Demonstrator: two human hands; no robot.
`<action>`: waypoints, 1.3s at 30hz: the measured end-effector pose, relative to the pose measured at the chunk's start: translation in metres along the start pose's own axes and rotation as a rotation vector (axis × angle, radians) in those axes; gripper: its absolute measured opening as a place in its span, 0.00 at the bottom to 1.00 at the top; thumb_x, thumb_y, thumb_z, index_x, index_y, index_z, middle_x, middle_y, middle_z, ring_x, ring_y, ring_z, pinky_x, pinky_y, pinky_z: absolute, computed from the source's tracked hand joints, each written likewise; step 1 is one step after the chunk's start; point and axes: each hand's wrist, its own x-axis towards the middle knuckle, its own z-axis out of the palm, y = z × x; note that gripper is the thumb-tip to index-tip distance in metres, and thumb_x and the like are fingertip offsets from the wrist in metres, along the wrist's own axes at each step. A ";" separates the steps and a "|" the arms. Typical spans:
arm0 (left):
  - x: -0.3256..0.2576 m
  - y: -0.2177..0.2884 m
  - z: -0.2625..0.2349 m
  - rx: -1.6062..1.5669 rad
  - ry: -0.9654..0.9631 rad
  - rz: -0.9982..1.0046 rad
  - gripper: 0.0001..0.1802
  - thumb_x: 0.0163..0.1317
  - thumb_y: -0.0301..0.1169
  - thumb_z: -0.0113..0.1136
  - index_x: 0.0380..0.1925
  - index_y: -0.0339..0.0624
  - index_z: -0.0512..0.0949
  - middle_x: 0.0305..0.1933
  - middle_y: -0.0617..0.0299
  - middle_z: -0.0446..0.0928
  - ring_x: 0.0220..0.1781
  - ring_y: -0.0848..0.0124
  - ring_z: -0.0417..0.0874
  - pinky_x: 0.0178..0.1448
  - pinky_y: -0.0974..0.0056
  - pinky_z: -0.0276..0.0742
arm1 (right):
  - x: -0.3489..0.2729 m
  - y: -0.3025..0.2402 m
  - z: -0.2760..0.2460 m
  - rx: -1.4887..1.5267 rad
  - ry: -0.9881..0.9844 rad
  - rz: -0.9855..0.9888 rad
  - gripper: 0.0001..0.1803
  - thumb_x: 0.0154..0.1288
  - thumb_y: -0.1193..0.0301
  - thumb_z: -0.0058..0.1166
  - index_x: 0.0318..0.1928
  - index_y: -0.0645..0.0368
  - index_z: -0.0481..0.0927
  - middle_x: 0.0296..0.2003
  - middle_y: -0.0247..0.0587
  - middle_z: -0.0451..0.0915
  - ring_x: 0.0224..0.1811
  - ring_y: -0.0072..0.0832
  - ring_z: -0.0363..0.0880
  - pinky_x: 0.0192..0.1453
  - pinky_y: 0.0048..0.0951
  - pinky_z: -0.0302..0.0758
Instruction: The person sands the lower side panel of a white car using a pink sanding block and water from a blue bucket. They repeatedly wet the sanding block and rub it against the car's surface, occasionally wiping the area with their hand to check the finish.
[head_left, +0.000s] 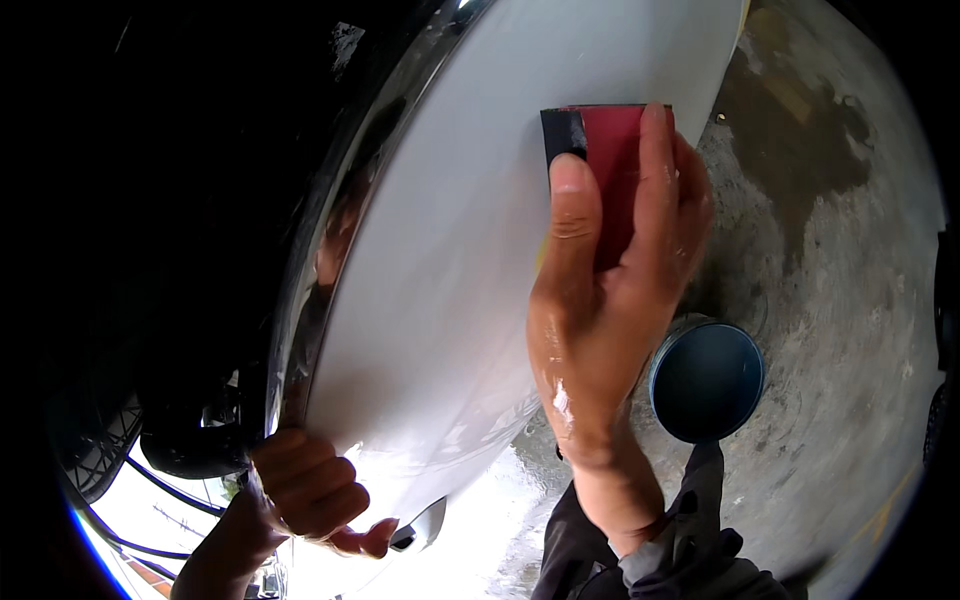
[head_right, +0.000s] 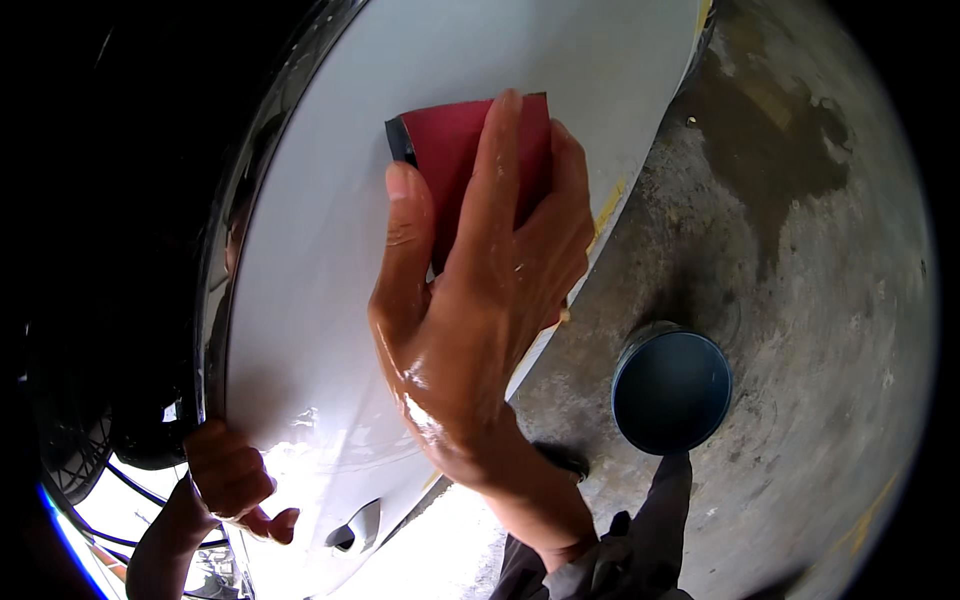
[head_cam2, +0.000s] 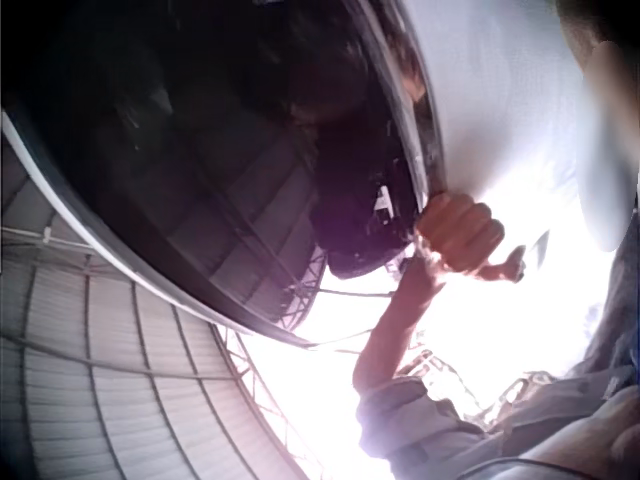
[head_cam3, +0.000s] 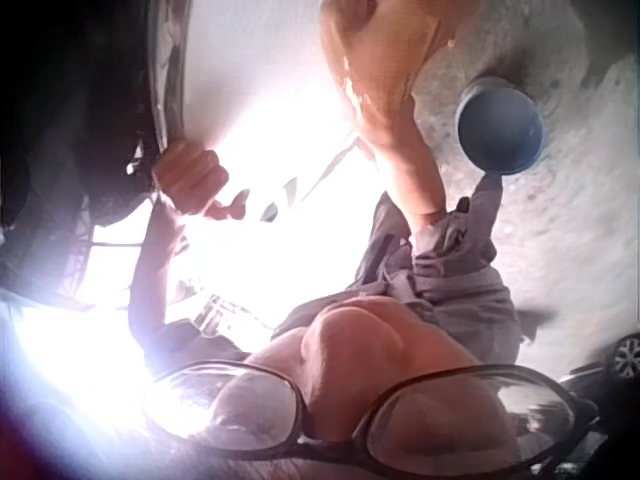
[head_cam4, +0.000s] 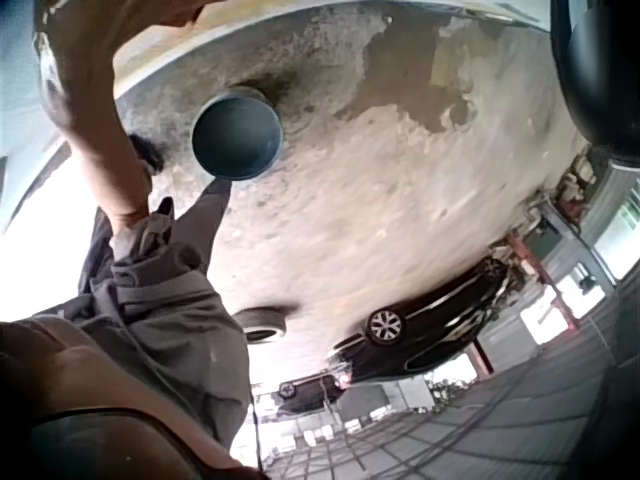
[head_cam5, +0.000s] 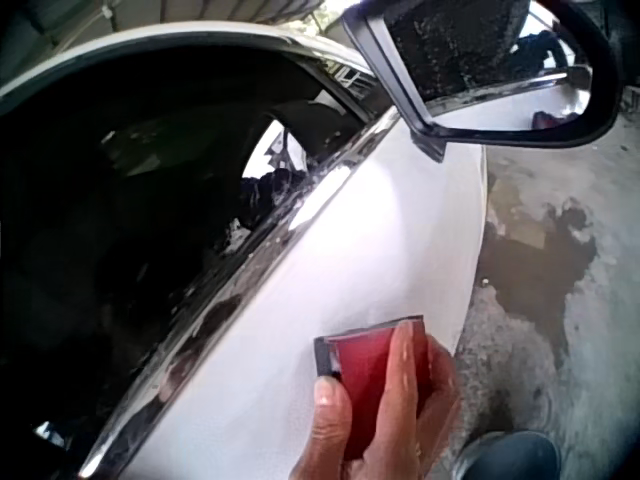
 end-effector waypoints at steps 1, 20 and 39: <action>-0.002 0.029 -0.042 0.087 -0.058 -0.057 0.28 0.53 0.47 0.63 0.07 0.51 0.57 0.10 0.71 0.52 0.14 0.76 0.57 0.24 0.67 0.50 | -0.010 -0.031 -0.004 0.098 0.002 0.068 0.31 0.76 0.58 0.45 0.74 0.53 0.59 0.65 0.67 0.57 0.58 0.52 0.72 0.51 0.41 0.82; 0.028 0.032 -0.025 -0.187 0.180 0.030 0.19 0.45 0.38 0.65 0.08 0.47 0.66 0.08 0.67 0.61 0.11 0.76 0.63 0.20 0.70 0.57 | 0.042 -0.031 -0.027 -0.245 0.187 0.167 0.30 0.76 0.53 0.45 0.64 0.67 0.70 0.58 0.69 0.67 0.60 0.57 0.67 0.64 0.54 0.63; 0.183 0.070 0.040 0.715 0.049 -0.399 0.48 0.68 0.53 0.52 0.71 0.22 0.49 0.78 0.36 0.46 0.81 0.46 0.44 0.82 0.49 0.41 | -0.154 0.071 -0.213 -0.091 -0.332 0.250 0.31 0.75 0.59 0.48 0.70 0.64 0.62 0.66 0.66 0.60 0.65 0.56 0.63 0.64 0.53 0.66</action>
